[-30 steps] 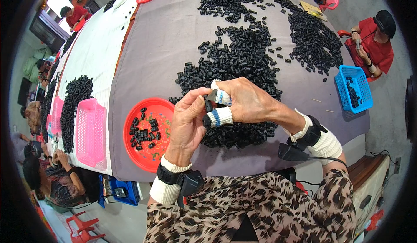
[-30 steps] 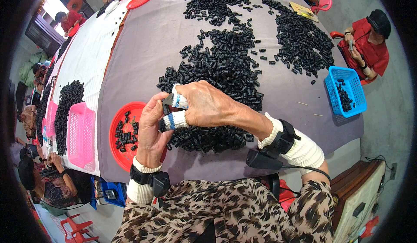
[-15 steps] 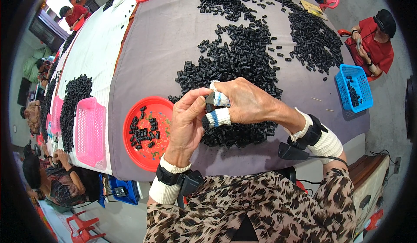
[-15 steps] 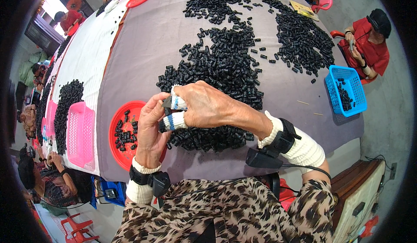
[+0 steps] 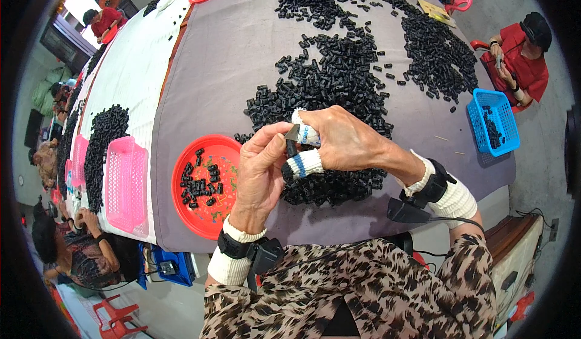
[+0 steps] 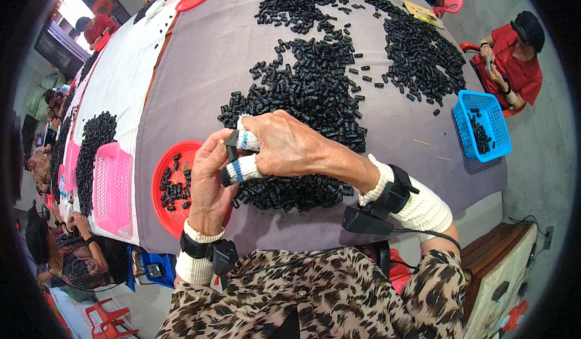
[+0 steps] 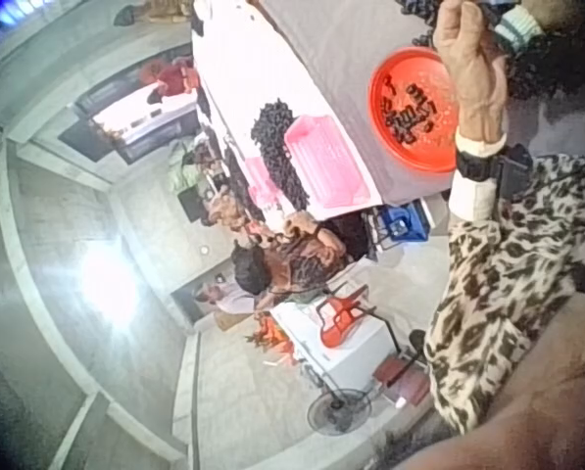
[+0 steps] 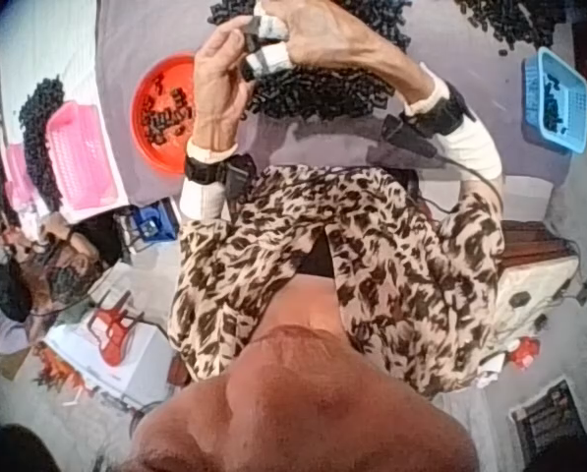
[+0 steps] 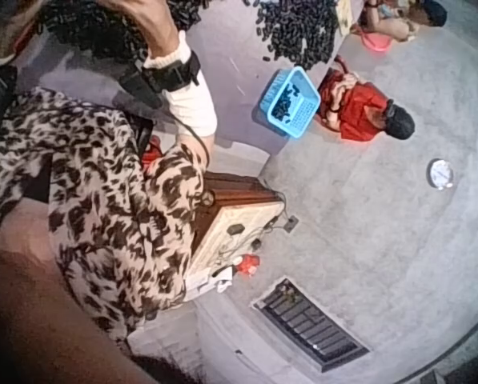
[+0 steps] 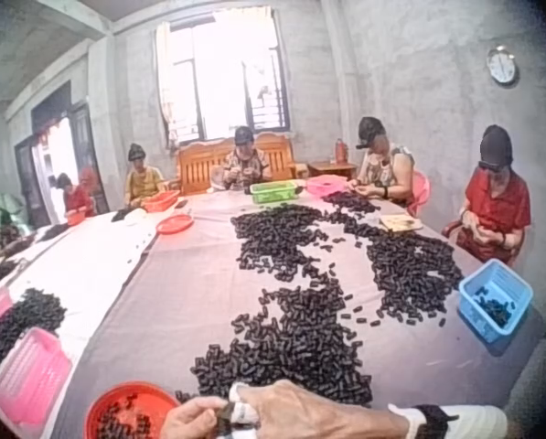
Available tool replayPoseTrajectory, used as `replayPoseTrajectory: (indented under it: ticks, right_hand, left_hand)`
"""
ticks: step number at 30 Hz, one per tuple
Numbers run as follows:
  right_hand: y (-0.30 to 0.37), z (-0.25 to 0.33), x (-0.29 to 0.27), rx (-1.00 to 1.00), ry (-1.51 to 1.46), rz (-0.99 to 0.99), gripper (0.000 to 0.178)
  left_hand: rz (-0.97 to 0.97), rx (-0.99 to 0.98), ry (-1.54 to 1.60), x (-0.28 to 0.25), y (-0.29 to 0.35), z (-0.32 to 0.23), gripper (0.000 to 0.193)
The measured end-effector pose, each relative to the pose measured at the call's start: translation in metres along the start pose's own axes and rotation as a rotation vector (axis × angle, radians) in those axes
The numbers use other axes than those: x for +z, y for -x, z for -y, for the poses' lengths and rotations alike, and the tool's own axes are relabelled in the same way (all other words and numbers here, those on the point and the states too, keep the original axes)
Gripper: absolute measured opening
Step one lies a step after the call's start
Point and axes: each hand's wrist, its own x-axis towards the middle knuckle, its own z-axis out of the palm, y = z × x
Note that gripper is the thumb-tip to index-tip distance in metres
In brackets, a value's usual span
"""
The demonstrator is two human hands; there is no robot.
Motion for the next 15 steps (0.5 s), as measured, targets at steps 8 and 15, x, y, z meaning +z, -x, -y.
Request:
replayPoseTrajectory:
  ticks: [8, 15]
  right_hand:
    - [-0.0001, -0.0028, 0.0015, -0.019, 0.023, -0.006, 0.043]
    - [-0.0005, 0.0000, 0.0020, -0.042, 0.037, -0.022, 0.044]
  left_hand:
    - [-0.015, -0.004, -0.005, -0.0013, -0.0012, 0.0003, 0.021]
    - [-0.028, 0.001, -0.022, 0.0006, -0.0003, -0.0013, 0.021]
